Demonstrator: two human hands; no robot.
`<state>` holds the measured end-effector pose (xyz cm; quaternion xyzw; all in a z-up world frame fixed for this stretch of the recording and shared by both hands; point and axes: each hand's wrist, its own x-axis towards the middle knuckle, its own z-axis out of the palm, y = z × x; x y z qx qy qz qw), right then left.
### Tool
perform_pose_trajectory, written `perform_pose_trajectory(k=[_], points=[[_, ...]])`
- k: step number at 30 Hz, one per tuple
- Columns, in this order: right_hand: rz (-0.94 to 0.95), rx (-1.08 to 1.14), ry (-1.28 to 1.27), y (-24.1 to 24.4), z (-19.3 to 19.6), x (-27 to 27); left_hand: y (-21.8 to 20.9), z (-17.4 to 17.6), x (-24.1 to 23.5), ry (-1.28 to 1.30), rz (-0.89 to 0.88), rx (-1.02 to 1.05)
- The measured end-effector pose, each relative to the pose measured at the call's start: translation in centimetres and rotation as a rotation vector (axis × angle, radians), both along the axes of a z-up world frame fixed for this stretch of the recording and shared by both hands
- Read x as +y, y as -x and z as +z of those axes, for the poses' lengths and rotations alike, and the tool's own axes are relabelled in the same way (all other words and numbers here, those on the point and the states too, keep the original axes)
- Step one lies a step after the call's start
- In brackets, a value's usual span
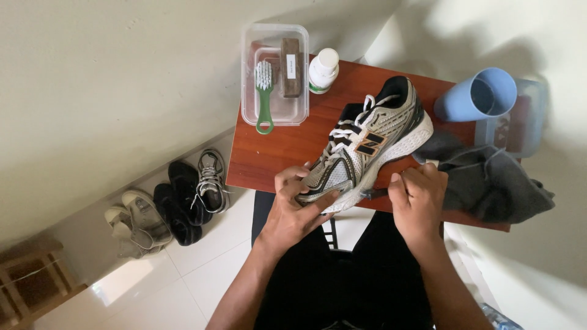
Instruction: The person scrubs a white and black sneaker on a wooden table using a small brush and a cloth. They repeatedly dip the brush into a blue cup of water and wipe the shoe's upper and sole. The person also uses a cloth to wipe the shoe after brushing.
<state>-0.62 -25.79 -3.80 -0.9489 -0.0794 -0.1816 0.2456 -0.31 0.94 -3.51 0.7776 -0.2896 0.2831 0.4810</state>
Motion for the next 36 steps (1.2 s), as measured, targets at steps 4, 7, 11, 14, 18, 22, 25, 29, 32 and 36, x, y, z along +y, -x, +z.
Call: perform_pose_trajectory(k=[4, 7, 11, 14, 18, 22, 25, 29, 32, 36], points=[[0.054, -0.031, 0.021, 0.0, 1.7, 1.2, 0.0, 0.3, 0.0, -0.048, 0.019, 0.007], [0.012, -0.064, 0.078, -0.8, 0.2, -0.7, -0.2, 0.5, 0.2, -0.050, 0.043, 0.002], [-0.012, -0.122, 0.117, -2.3, 0.1, -1.9, -0.2, 0.8, 0.2, -0.060, 0.019, 0.007], [0.016, -0.086, 0.092, -1.3, 1.6, 0.7, -0.2, 0.6, 0.4, -0.065, 0.017, 0.026], [0.059, -0.092, 0.124, -1.0, 1.6, 1.2, -0.3, 0.6, 0.5, -0.057, -0.007, 0.042], [-0.012, -0.171, 0.194, -3.5, 0.1, -1.8, -0.3, 0.3, 0.5, -0.040, -0.010, 0.038], [-0.049, -0.132, 0.178, -2.9, 0.7, -0.4, -0.3, 0.1, 0.5, -0.065, 0.009, 0.062], [0.040, -0.055, 0.101, -1.8, 1.0, 1.0, -0.6, 0.1, 0.5, -0.049, 0.024, 0.052], [0.012, -0.075, 0.129, -3.0, 0.1, -1.1, -0.3, 0.2, 0.5, -0.046, 0.003, 0.065], [-0.023, -0.071, 0.123, -2.4, 1.6, 0.1, -0.2, 0.0, 0.5, -0.050, 0.017, 0.084]])
